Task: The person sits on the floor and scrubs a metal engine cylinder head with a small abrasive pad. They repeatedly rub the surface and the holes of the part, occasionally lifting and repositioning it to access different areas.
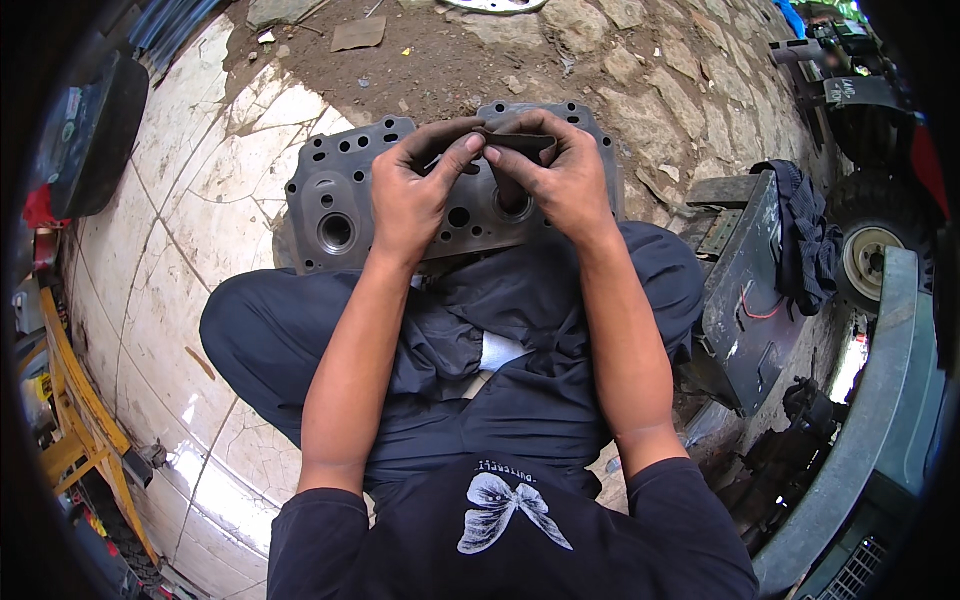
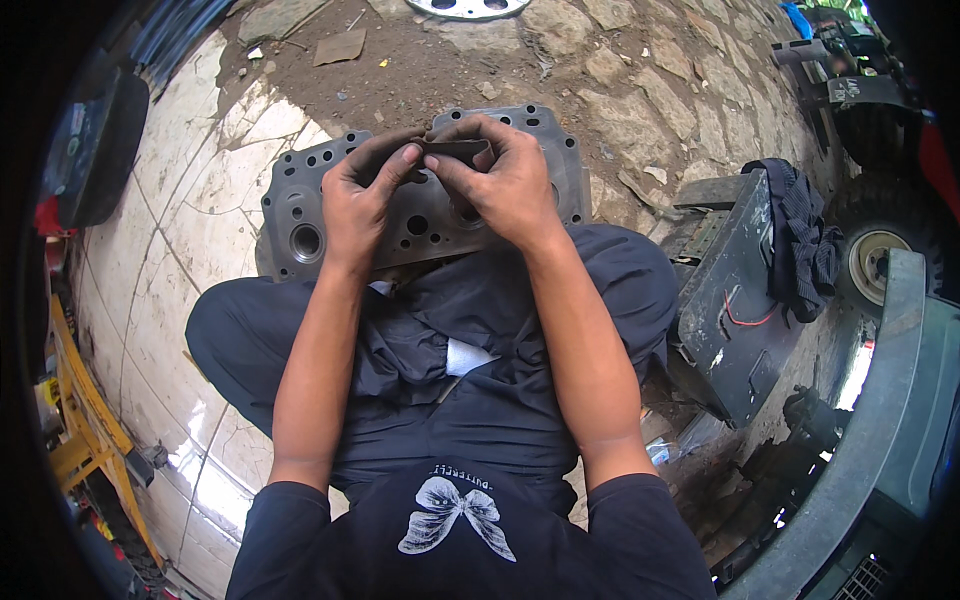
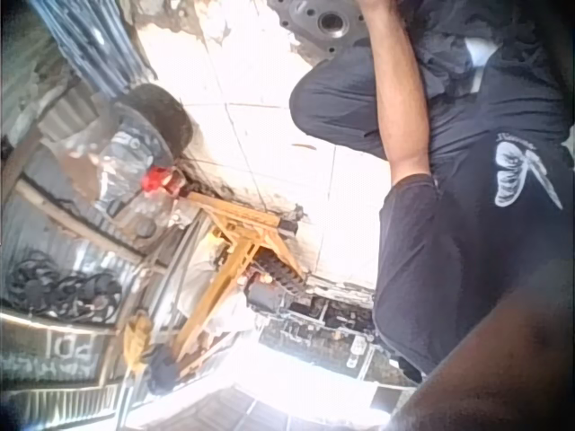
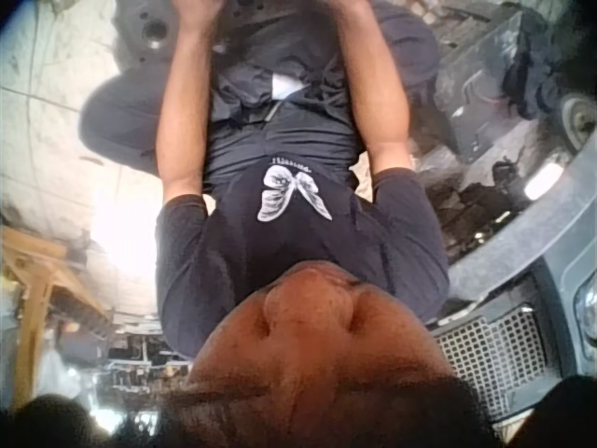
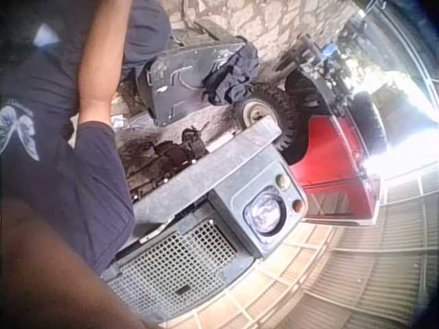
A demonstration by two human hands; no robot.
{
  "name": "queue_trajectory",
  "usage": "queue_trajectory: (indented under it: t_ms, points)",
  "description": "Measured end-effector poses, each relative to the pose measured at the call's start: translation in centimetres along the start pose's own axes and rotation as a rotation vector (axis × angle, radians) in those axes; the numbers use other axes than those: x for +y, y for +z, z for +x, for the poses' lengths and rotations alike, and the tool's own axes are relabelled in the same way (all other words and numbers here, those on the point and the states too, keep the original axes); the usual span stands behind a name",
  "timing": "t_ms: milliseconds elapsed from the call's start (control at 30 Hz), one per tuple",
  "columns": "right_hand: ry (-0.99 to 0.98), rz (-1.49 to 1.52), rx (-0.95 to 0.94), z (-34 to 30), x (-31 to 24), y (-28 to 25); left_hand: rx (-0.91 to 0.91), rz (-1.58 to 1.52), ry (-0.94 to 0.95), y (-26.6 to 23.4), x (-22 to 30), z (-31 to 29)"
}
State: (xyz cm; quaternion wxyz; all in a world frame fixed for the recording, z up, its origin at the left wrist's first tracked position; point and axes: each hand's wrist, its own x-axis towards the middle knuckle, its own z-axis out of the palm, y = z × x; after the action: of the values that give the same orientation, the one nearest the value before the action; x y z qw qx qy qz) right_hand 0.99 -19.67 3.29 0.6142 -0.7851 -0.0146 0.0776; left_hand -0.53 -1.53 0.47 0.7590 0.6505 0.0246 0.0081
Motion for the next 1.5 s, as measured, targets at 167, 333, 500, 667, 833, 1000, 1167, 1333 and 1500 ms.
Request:
queue_trajectory:
  t_ms: [167,333,500,667,833,1000,1167,1333,1500]
  points:
    - [0.083,-0.013,-0.05,0.0,0.0,-0.3,-0.002,0.115,0.036,-0.2,0.2,-0.2]
    - [0.07,0.079,-0.053,-0.2,-0.2,0.2,-0.004,0.12,0.095,-0.3,0.1,0.0]
    - [0.031,0.093,-0.088,-0.1,-0.2,0.2,0.026,0.264,0.184,-0.3,0.6,0.0]
    - [0.046,0.057,-0.074,-0.1,-0.2,-0.1,0.053,0.372,0.337,-0.3,0.2,0.2]
    - [0.017,-0.052,-0.005,0.0,-0.4,-1.0,0.059,0.382,0.309,-0.1,0.6,0.1]
    - [-0.265,-0.488,0.179,0.4,-0.6,-2.8,0.16,0.403,0.148,-0.5,0.0,0.6]
    - [-0.46,-0.712,-0.031,1.7,1.0,-3.3,0.244,0.77,0.353,-1.1,-1.9,1.4]
    - [-0.542,-0.818,-0.15,2.2,1.9,-3.9,0.264,0.886,0.409,-1.0,-2.8,1.5]
    - [-0.521,-0.88,-0.076,1.6,2.2,-3.4,0.3,0.913,0.415,-0.9,-3.1,1.6]
